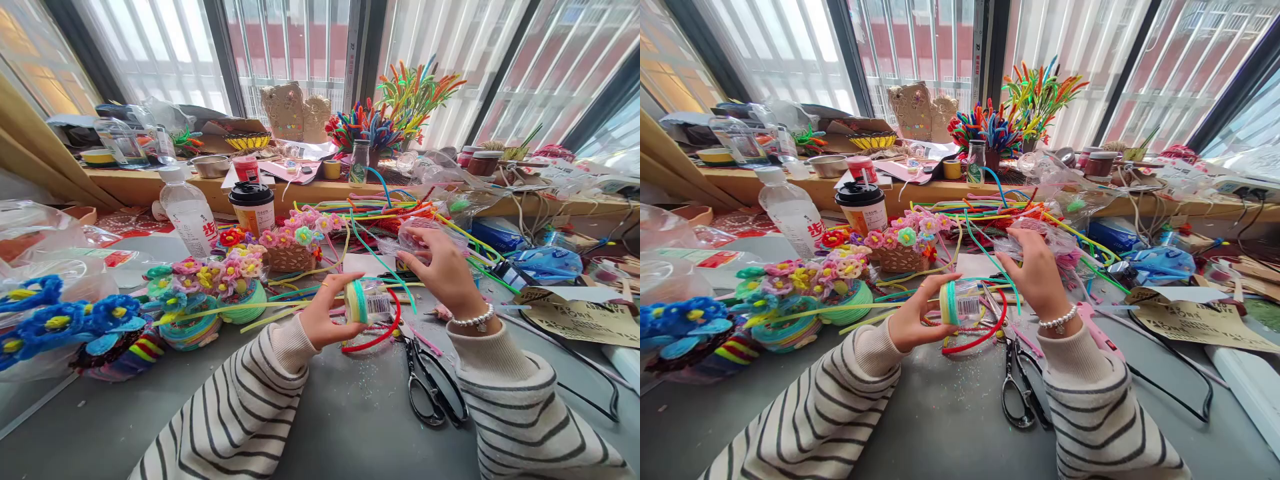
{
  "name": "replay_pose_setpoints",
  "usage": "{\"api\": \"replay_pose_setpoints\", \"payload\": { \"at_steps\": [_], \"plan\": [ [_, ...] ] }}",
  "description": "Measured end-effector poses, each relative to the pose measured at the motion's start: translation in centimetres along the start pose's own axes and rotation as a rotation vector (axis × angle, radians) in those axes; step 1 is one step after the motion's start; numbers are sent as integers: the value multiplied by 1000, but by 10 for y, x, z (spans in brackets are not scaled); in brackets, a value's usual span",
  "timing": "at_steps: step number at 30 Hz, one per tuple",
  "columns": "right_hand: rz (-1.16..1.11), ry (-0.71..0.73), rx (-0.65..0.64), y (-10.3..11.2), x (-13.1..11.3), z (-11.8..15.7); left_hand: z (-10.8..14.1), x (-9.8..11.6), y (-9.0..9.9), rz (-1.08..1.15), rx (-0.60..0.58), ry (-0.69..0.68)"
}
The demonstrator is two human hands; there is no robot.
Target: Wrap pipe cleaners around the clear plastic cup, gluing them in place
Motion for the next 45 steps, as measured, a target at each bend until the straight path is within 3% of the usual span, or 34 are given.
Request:
{"api": "replay_pose_setpoints", "payload": {
  "at_steps": [4, 7, 15, 31, 45],
  "plan": [
    [123, 380, -331, -3, -42, 11, -3, -4, 4, -45, 161, -77],
    [135, 511, -430, -6, -57, 20, -4, -4, 7, -149, 217, -146],
    [235, 657, -372, -18, -62, 28, -2, -2, 6, -338, 227, -186],
    [227, 722, -246, -22, -60, 30, -3, -2, 7, -501, 263, -252],
    [217, 699, -132, -26, -62, 34, -3, 0, 6, -399, 252, -283]
  ]
}}
Point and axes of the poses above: each hand's wrist, its own z-axis away from the middle knuckle, its own y-axis out of the back of the hand, x = y × z, the point moved 3 cm from there along -z, towards the middle knuckle, and after that the axes turned 8 degrees about x, right-handed, at the moved point
